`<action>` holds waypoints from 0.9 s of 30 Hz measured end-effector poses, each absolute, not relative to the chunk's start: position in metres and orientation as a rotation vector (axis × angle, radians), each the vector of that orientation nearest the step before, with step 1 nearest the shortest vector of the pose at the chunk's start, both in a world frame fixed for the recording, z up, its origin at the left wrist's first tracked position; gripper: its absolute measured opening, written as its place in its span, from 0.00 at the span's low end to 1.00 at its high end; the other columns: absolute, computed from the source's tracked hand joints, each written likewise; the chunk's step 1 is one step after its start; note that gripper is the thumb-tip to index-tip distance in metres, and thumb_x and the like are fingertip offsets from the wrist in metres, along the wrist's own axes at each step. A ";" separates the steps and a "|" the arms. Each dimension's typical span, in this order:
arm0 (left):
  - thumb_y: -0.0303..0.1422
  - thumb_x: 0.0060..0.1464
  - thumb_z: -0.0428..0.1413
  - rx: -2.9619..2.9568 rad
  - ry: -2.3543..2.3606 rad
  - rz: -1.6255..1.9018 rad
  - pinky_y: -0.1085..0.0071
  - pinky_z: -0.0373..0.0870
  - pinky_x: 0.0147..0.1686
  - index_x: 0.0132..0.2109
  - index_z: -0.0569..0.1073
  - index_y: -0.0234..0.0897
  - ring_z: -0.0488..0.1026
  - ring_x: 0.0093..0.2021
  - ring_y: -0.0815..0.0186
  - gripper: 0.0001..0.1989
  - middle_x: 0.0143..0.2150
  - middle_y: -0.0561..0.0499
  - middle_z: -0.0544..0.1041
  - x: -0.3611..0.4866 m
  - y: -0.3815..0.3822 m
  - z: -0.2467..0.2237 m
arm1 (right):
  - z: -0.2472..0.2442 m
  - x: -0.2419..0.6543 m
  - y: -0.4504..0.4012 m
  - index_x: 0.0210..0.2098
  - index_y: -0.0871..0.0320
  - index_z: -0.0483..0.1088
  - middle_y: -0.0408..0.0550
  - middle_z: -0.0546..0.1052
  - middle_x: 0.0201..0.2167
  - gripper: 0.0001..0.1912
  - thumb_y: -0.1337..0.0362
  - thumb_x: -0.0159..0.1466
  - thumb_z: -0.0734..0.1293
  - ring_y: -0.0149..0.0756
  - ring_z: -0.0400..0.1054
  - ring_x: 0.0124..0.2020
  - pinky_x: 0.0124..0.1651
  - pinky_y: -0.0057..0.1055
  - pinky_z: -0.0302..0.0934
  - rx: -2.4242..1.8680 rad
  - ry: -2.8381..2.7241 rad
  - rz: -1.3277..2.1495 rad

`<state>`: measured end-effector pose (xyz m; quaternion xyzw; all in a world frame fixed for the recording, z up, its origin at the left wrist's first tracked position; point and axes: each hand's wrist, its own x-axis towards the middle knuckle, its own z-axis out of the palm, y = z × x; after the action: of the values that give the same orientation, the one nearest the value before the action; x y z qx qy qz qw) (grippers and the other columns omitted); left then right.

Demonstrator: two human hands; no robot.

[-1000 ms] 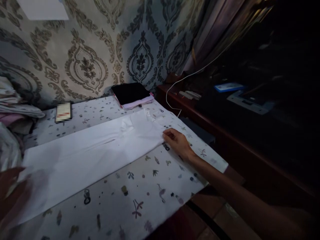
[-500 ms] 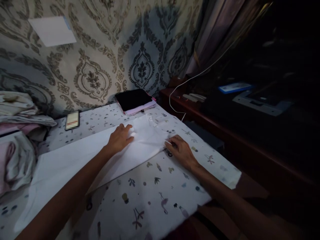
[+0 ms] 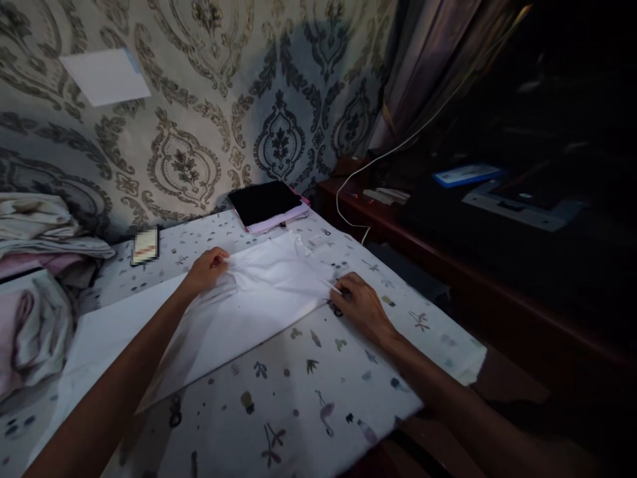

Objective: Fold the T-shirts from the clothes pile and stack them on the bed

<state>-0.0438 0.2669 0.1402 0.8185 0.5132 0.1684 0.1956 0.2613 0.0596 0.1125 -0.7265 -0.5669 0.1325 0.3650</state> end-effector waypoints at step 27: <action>0.43 0.64 0.45 2.674 1.614 0.002 0.66 0.64 0.34 0.40 0.72 0.41 0.76 0.43 0.53 0.15 0.41 0.45 0.80 0.042 0.260 0.146 | 0.127 0.269 0.046 0.31 0.56 0.71 0.44 0.72 0.33 0.06 0.64 0.63 0.64 0.30 0.64 0.28 0.34 0.30 0.60 -1.699 -1.359 0.531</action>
<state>0.0417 0.2598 0.1455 0.8561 0.5168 0.0006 0.0089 0.2687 0.0457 0.1271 -0.6826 -0.5462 0.2134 0.4360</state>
